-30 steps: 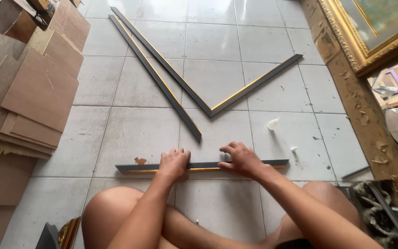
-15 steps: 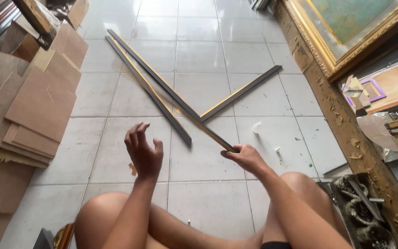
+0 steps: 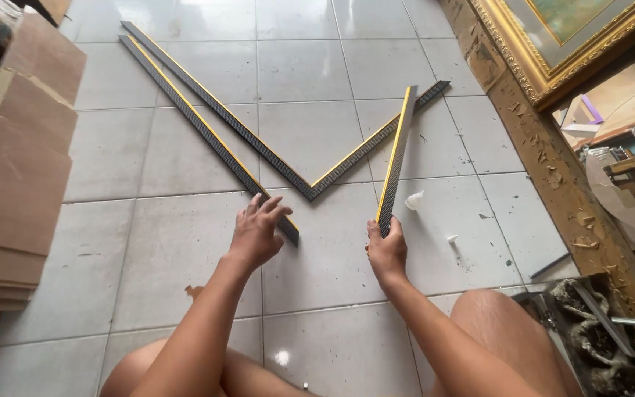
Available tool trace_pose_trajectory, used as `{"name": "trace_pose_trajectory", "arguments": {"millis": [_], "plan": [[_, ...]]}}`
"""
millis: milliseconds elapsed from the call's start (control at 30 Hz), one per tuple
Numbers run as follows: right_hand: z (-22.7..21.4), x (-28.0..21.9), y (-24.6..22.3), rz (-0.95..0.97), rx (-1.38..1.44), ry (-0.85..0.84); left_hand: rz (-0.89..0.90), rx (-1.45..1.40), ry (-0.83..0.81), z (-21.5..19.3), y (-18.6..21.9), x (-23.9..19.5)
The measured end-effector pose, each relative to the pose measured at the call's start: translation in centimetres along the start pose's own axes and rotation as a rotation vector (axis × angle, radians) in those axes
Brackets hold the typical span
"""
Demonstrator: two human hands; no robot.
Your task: The person assembles a picture frame by arranging black and gold frame pieces on the floor, applying glue to the mitered corners, and pressing them together to form a rectangular frame.
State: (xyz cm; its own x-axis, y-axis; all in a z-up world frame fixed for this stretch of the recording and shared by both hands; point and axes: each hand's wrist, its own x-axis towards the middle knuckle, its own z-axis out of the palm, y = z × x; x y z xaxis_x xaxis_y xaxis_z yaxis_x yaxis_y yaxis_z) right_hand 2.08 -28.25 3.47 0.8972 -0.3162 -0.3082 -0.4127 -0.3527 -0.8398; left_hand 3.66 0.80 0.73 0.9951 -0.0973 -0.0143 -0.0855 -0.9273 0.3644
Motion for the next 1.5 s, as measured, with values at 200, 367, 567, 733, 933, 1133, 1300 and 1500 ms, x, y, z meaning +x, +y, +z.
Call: {"name": "trace_pose_trajectory", "arguments": {"millis": [200,367,567,733,933,1133,1300,1500], "plan": [[1.6,1.3,-2.3,-0.006,-0.206,-0.1,0.043,0.054,-0.075,0.9,-1.3,0.9],[1.2,4.4,-1.1,-0.12,-0.378,-0.122,0.168,0.013,-0.041,1.0,0.9,2.8],[1.2,4.3,-0.2,-0.32,-0.54,-0.198,0.184,-0.085,0.018,3.7,2.4,3.1],[1.5,3.8,-1.9,-0.249,-0.453,-0.233,0.175,-0.139,0.061,3.3,3.2,2.8],[2.5,4.0,-4.0,-0.183,-0.234,-0.246,0.168,-0.149,0.058,2.9,4.3,2.3],[3.1,5.6,-3.3,-0.17,-0.172,-0.27,0.17,-0.123,0.075,2.7,4.4,2.3],[2.8,5.5,-3.6,-0.137,-0.187,-0.322,0.161,-0.126,0.074,3.0,4.3,2.2],[2.6,5.2,-3.7,-0.117,-0.177,-0.34,0.163,-0.116,0.1,2.9,4.6,1.9]]}}
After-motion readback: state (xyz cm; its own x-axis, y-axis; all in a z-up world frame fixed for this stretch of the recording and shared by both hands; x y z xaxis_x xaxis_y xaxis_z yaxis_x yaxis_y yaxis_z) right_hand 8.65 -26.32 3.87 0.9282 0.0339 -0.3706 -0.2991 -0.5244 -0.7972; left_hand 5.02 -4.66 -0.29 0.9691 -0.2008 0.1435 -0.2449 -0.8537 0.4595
